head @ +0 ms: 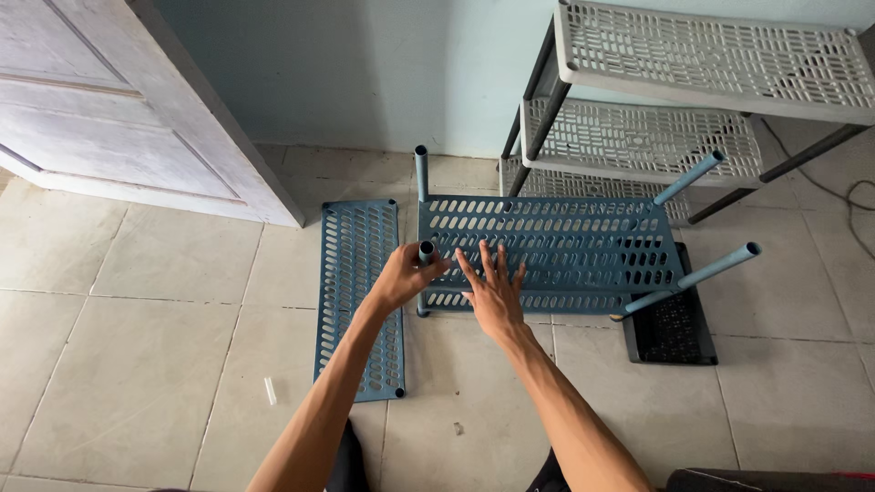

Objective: The person sits on the floor and takes apart a small blue metal storage rack, pulling the plastic leg tubes off the perforated shelf panels and stacking the loose tubes beside them. They then fit the tubes back onto the shelf panels, rebuilding the rack frame while a black tray sits nearby.

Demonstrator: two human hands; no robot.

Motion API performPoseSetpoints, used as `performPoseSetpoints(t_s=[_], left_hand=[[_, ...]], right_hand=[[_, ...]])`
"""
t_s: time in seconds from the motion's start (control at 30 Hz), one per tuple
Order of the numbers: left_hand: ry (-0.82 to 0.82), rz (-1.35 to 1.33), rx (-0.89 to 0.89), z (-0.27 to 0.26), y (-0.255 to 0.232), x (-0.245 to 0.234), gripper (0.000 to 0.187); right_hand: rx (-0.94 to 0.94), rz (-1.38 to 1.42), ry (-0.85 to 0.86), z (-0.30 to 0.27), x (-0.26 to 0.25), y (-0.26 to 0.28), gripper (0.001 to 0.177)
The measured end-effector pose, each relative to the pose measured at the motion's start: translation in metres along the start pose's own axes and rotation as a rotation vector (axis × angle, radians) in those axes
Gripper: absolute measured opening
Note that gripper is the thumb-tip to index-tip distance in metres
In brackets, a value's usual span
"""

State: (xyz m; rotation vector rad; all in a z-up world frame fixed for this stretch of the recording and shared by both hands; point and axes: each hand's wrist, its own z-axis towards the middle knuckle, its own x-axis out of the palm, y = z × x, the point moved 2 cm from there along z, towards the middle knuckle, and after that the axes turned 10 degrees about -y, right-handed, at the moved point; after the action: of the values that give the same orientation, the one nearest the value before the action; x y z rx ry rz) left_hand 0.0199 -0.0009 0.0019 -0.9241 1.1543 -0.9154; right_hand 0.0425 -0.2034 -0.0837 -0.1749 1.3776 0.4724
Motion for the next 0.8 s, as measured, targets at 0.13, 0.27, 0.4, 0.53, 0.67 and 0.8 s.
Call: performPoseSetpoints(t_s=[0.13,0.27,0.4,0.53,0.67,0.8], left_hand=[[0.086,-0.064,-0.066,0.012,0.011,0.013,0.040],[0.100,-0.017,-0.087,0.019,0.019,0.023,0.054],[-0.034,-0.111,-0.153,0.016,0.027,0.034,0.048],[-0.237,-0.092,-0.196,0.012,0.034,0.045,0.055],[-0.415,-0.076,-0.201,0.009,0.036,0.051,0.058],[-0.555,-0.061,-0.219,0.006,0.034,0.058,0.063]], right_hand=[[-0.012,0.036,-0.044,-0.002,-0.009,0.002,0.089],[-0.021,0.030,-0.052,-0.003,-0.013,0.003,0.089],[-0.022,0.029,-0.068,-0.004,-0.010,0.004,0.090],[-0.009,0.032,-0.054,-0.004,-0.009,0.004,0.091],[-0.018,0.036,-0.064,-0.003,-0.010,0.006,0.090],[0.000,0.046,-0.052,-0.003,-0.009,0.006,0.091]])
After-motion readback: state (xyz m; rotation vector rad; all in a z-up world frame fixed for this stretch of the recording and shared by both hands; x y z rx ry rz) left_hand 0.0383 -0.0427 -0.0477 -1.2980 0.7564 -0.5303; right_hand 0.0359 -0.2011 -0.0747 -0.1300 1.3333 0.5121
